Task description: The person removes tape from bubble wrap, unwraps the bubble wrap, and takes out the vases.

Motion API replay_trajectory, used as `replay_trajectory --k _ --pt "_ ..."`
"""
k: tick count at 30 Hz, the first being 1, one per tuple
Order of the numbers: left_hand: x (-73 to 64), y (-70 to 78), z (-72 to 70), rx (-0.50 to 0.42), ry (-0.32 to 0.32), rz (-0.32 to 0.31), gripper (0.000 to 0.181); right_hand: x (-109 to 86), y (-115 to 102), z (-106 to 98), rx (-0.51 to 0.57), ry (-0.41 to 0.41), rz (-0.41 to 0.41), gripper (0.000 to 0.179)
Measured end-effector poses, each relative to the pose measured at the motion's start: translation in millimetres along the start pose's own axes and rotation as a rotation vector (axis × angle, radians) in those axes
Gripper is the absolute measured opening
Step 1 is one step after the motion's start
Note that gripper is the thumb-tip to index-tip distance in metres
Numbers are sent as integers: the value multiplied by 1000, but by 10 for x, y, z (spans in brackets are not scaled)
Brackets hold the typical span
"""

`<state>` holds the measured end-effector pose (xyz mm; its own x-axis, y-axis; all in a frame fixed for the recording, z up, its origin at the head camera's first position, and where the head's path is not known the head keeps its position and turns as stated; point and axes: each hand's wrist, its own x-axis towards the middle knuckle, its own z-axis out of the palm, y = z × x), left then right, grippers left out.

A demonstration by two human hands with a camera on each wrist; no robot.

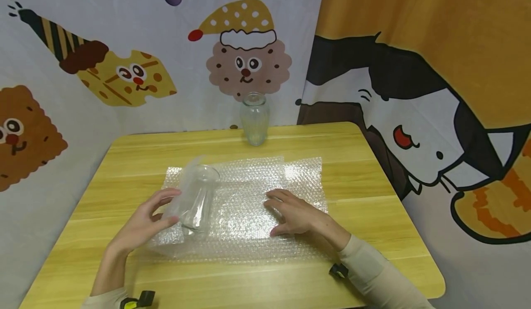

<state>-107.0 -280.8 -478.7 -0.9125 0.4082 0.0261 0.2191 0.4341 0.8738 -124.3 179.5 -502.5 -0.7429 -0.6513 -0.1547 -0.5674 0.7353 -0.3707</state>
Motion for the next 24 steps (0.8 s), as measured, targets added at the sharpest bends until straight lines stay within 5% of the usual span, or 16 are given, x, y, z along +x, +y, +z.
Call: replay_trajectory --k 10,19,24 --pt "-122 -47 -103 -128 37 -48 62 -5 -20 -12 4 1 -1 89" --pt "-244 -90 -255 42 180 -173 72 2 -19 -23 7 -3 6 89" --pt "-276 -108 -306 181 227 -163 87 4 -22 -24 8 -5 8 89"
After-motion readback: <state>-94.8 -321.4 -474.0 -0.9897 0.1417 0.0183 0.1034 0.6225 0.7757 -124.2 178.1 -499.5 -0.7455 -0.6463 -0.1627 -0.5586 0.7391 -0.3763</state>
